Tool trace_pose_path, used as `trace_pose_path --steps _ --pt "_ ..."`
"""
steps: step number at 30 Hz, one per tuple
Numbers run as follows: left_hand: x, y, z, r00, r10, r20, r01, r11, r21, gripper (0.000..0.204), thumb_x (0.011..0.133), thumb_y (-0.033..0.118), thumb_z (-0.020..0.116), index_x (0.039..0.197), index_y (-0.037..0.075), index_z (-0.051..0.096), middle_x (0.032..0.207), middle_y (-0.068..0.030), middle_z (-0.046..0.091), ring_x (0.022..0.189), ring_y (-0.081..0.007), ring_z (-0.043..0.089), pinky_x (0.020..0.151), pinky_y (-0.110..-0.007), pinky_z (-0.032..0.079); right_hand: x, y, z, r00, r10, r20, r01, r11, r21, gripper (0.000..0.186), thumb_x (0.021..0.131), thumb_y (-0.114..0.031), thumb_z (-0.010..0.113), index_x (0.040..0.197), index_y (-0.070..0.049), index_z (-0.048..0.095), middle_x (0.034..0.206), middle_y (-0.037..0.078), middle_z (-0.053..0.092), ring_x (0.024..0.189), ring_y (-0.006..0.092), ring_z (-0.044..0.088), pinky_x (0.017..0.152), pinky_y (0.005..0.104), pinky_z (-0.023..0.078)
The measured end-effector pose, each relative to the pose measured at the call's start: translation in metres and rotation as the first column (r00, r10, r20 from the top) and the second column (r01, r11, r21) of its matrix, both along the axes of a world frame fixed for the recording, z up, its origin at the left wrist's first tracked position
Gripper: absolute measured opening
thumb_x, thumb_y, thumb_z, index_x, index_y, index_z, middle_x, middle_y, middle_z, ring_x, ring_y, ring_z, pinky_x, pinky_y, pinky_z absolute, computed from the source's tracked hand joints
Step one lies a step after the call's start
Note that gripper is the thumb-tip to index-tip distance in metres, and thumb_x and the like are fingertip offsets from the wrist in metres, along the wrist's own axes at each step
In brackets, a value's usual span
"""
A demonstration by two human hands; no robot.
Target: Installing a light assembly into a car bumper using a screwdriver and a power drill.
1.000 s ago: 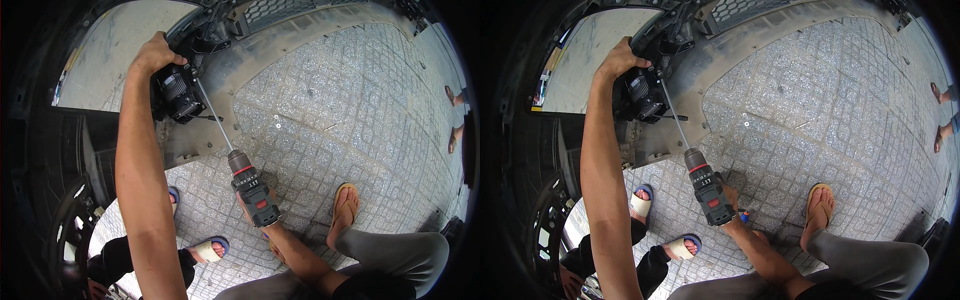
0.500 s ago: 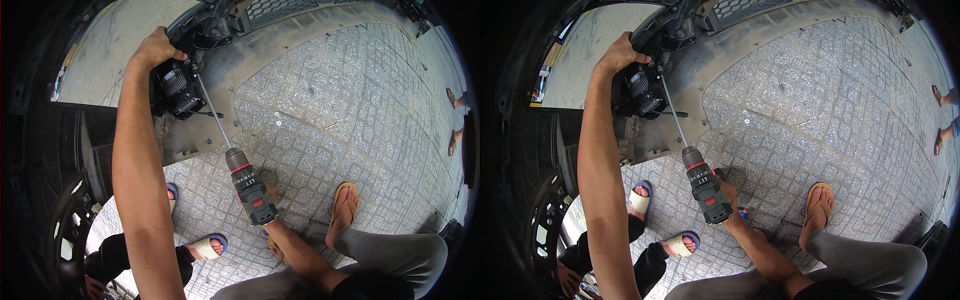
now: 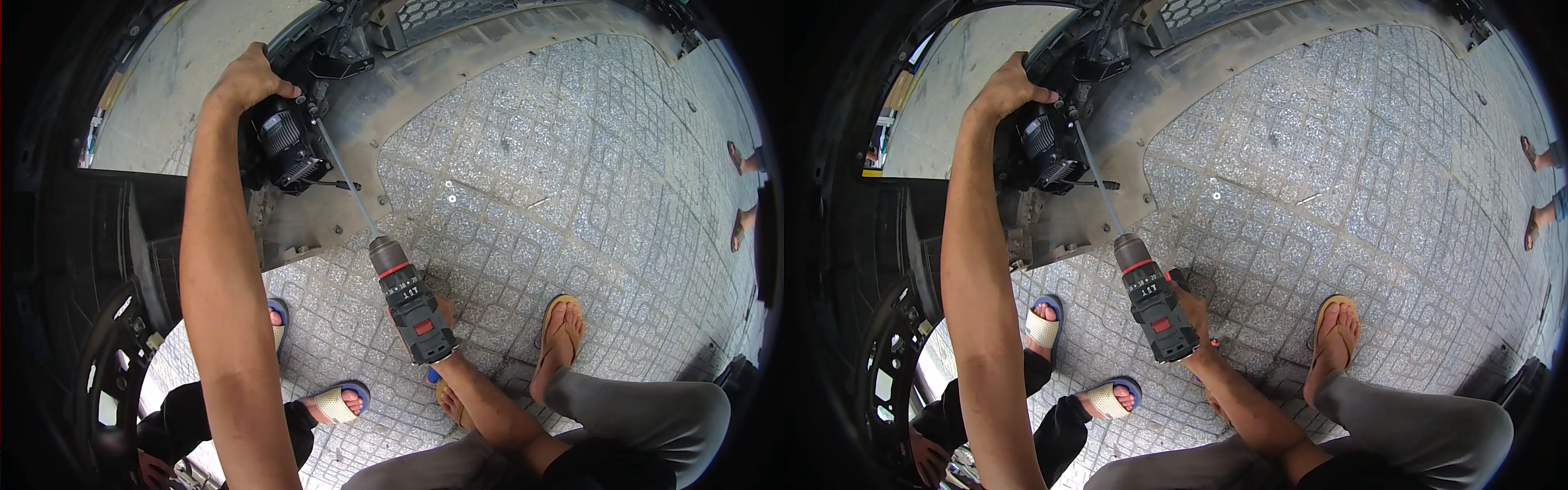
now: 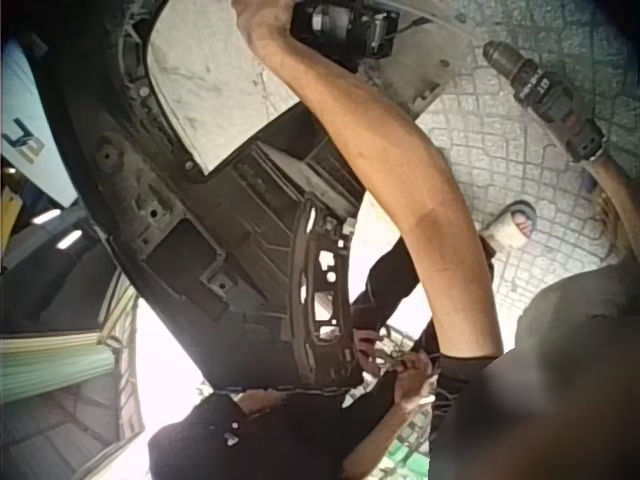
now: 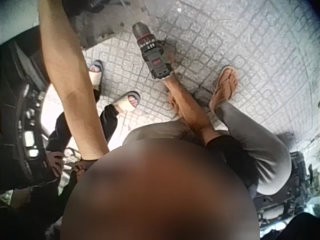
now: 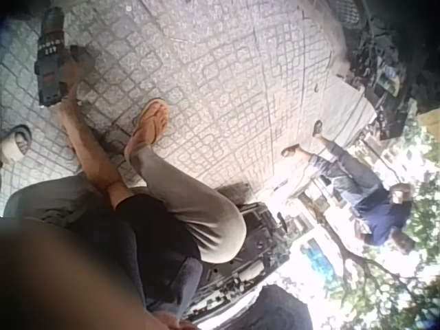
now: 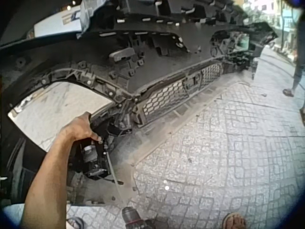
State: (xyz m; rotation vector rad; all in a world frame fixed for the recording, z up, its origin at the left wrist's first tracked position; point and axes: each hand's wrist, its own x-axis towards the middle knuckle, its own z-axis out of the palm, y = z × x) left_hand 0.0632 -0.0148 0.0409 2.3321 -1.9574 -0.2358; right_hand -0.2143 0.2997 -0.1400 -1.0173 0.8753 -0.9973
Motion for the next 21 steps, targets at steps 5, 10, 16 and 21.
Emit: trace_pose_path --steps 5,10,16,21 --pt "0.0 -0.001 -0.002 1.0 0.004 0.017 -0.004 1.0 0.019 0.092 0.057 0.026 0.092 0.13 -0.009 0.049 0.113 -0.0282 0.067 0.108 -0.0391 0.066 0.098 -0.041 0.05 -0.002 -0.003 0.006 0.997 -0.004 -0.072 -0.003 0.996 -0.094 0.025 0.088 -0.012 0.069 0.11 -0.003 0.064 0.091 0.003 0.07 0.078 0.0107 0.065 0.069 0.0269 0.053" --pt "0.004 -0.001 0.001 1.0 -0.008 -0.014 0.008 1.0 0.009 0.097 0.056 0.026 0.093 0.134 -0.008 0.047 0.115 -0.0283 0.067 0.111 -0.0394 0.065 0.1 -0.041 0.049 0.0 -0.002 0.003 0.999 -0.012 0.039 0.013 1.0 -0.005 0.022 0.088 -0.01 0.068 0.108 -0.003 0.065 0.09 0.003 0.07 0.078 0.01 0.064 0.07 0.0269 0.053" --pt "0.0 0.01 0.003 0.997 -0.046 -0.056 0.046 0.999 -0.005 0.11 0.052 0.022 0.091 0.145 -0.005 0.039 0.131 -0.0277 0.06 0.125 -0.0388 0.057 0.11 -0.038 0.04 -0.002 -0.004 0.004 0.997 0.002 -0.075 -0.007 0.998 -0.063 0.02 0.087 -0.009 0.069 0.106 -0.003 0.065 0.089 0.002 0.07 0.077 0.0097 0.064 0.069 0.0273 0.053" --pt "-0.002 0.009 0.002 0.999 -0.047 -0.013 0.047 0.998 -0.03 0.11 0.055 0.022 0.093 0.146 -0.003 0.038 0.128 -0.0273 0.062 0.123 -0.0383 0.059 0.108 -0.039 0.044 -0.001 -0.007 0.005 0.997 -0.024 -0.079 0.013 0.991 -0.136 0.018 0.088 -0.009 0.068 0.104 -0.005 0.064 0.087 0.0 0.069 0.076 0.0093 0.064 0.068 0.0273 0.053"
